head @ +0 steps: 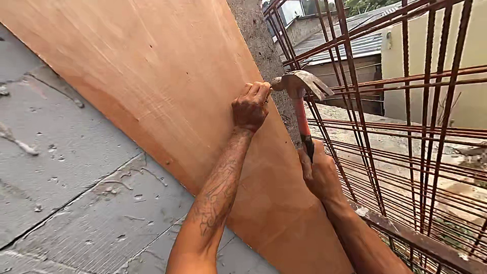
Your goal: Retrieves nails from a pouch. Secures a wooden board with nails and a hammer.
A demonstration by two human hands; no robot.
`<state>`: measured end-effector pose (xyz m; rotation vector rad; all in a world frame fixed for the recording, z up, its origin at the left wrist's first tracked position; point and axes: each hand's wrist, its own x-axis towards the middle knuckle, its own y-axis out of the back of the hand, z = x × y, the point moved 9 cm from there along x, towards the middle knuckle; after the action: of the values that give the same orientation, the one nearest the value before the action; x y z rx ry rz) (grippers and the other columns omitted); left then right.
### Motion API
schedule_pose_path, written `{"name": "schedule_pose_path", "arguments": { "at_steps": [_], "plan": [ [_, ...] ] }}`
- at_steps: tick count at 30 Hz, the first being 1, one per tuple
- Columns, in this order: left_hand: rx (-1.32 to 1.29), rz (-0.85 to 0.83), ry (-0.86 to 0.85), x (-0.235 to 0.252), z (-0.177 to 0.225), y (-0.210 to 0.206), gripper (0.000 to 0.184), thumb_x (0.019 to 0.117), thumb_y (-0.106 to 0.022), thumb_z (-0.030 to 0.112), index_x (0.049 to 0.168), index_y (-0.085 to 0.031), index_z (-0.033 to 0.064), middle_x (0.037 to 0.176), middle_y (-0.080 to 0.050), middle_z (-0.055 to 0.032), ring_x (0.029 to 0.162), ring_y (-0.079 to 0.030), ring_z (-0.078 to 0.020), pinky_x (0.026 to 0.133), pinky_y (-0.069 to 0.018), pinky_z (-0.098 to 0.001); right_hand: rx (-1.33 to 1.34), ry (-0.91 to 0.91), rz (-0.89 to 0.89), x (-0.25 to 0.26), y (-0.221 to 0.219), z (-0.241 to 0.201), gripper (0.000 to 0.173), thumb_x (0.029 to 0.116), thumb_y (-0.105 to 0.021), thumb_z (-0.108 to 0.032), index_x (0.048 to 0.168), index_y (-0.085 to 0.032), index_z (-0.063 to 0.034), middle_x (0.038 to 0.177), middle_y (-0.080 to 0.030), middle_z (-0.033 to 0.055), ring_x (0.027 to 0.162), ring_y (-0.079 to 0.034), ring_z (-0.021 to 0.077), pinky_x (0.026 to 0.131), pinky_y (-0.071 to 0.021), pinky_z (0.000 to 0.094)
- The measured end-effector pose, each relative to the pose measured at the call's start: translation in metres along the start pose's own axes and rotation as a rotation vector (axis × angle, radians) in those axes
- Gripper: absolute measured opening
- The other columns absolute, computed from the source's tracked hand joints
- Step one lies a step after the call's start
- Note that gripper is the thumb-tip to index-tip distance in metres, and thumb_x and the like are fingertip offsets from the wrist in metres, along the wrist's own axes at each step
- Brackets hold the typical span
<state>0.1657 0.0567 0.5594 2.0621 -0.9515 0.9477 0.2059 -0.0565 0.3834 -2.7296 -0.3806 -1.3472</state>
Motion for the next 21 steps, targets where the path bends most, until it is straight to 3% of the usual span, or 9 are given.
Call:
{"name": "schedule_pose_path", "arguments": {
  "at_steps": [4, 8, 11, 14, 15, 16, 18, 19, 21],
  "plan": [
    [0.005, 0.004, 0.004, 0.002, 0.0, 0.0, 0.017, 0.0985, -0.063, 0.014, 0.101, -0.078, 0.0071, 0.1, -0.076, -0.0109, 0.092, -0.073, -0.0275, 0.07, -0.057, -0.0393, 0.03, 0.048, 0.123, -0.007, 0.01, -0.011, 0.035, 0.1062, -0.047, -0.022, 0.114, -0.056, 0.0108, 0.067, -0.061, 0.01, 0.052, -0.059, 0.0131, 0.051, -0.0519, 0.0275],
    [-0.018, -0.014, 0.025, 0.003, -0.002, 0.0, 0.018, 0.0941, -0.061, 0.009, 0.101, -0.077, 0.0053, 0.101, -0.076, -0.0117, 0.092, -0.073, -0.0281, 0.07, -0.0565, -0.0412, -0.026, 0.02, -0.038, 0.002, -0.004, -0.004, 0.033, 0.105, -0.049, -0.022, 0.117, -0.06, 0.0065, 0.072, -0.065, 0.0118, 0.058, -0.065, 0.0221, 0.054, -0.0544, 0.0378],
    [-0.02, 0.009, 0.03, 0.005, -0.002, 0.001, 0.019, 0.0983, -0.061, 0.016, 0.1, -0.077, 0.0072, 0.099, -0.076, -0.01, 0.092, -0.073, -0.0264, 0.07, -0.0559, -0.0393, 0.205, 0.068, 0.144, -0.009, 0.024, -0.01, 0.037, 0.1081, -0.047, -0.027, 0.12, -0.056, 0.007, 0.068, -0.06, 0.0061, 0.051, -0.058, 0.0104, 0.049, -0.0526, 0.028],
    [-0.029, 0.021, 0.032, 0.004, -0.002, 0.001, 0.021, 0.1001, -0.059, 0.017, 0.099, -0.078, 0.0076, 0.1, -0.077, -0.0093, 0.094, -0.073, -0.0252, 0.072, -0.0567, -0.0378, 0.622, 0.167, 0.428, -0.012, 0.058, -0.026, 0.021, 0.1087, -0.048, -0.041, 0.112, -0.055, -0.0216, 0.071, -0.058, -0.0083, 0.054, -0.056, 0.001, 0.049, -0.0515, 0.0209],
    [-0.029, 0.022, 0.03, 0.005, -0.003, 0.001, 0.02, 0.0998, -0.06, 0.017, 0.099, -0.078, 0.0077, 0.1, -0.077, -0.0092, 0.094, -0.073, -0.0249, 0.071, -0.0569, -0.0375, 0.654, 0.19, 0.466, -0.008, 0.06, -0.029, 0.019, 0.1083, -0.049, -0.041, 0.107, -0.056, -0.0228, 0.07, -0.058, -0.009, 0.053, -0.055, 0.0009, 0.048, -0.0508, 0.0203],
    [-0.026, 0.024, 0.028, 0.006, -0.003, 0.0, 0.02, 0.0995, -0.06, 0.017, 0.099, -0.078, 0.0077, 0.1, -0.077, -0.0092, 0.093, -0.073, -0.0249, 0.071, -0.0568, -0.0376, 0.544, 0.174, 0.44, -0.004, 0.052, -0.026, 0.022, 0.1093, -0.047, -0.038, 0.108, -0.054, -0.0167, 0.068, -0.055, -0.0061, 0.052, -0.054, 0.003, 0.048, -0.0503, 0.0213],
    [-0.024, 0.008, 0.037, 0.003, -0.004, -0.001, 0.019, 0.0981, -0.06, 0.015, 0.1, -0.078, 0.0072, 0.101, -0.077, -0.0102, 0.094, -0.073, -0.0263, 0.071, -0.0568, -0.0392, 0.12, 0.079, 0.167, 0.001, 0.016, -0.013, 0.031, 0.1061, -0.048, -0.022, 0.111, -0.057, 0.0072, 0.065, -0.059, 0.0095, 0.051, -0.059, 0.0182, 0.05, -0.0521, 0.0337],
    [-0.026, -0.007, 0.046, 0.001, -0.004, -0.001, 0.019, 0.0958, -0.06, 0.012, 0.101, -0.078, 0.0068, 0.102, -0.076, -0.0108, 0.094, -0.073, -0.0273, 0.07, -0.0566, -0.0406, 0.006, 0.026, 0.014, 0.002, 0.001, -0.005, 0.033, 0.1044, -0.049, -0.021, 0.115, -0.059, 0.0092, 0.068, -0.063, 0.0125, 0.054, -0.064, 0.0229, 0.053, -0.054, 0.0386],
    [-0.027, -0.031, 0.051, 0.004, -0.003, -0.002, 0.019, 0.0945, -0.06, 0.012, 0.102, -0.077, 0.0068, 0.104, -0.076, -0.0106, 0.094, -0.074, -0.0272, 0.07, -0.0572, -0.0414, -0.023, -0.002, -0.023, -0.004, 0.0, -0.001, 0.034, 0.1038, -0.049, -0.021, 0.116, -0.06, 0.009, 0.069, -0.064, 0.0107, 0.055, -0.063, 0.0184, 0.053, -0.0538, 0.0339]
  ]
}}
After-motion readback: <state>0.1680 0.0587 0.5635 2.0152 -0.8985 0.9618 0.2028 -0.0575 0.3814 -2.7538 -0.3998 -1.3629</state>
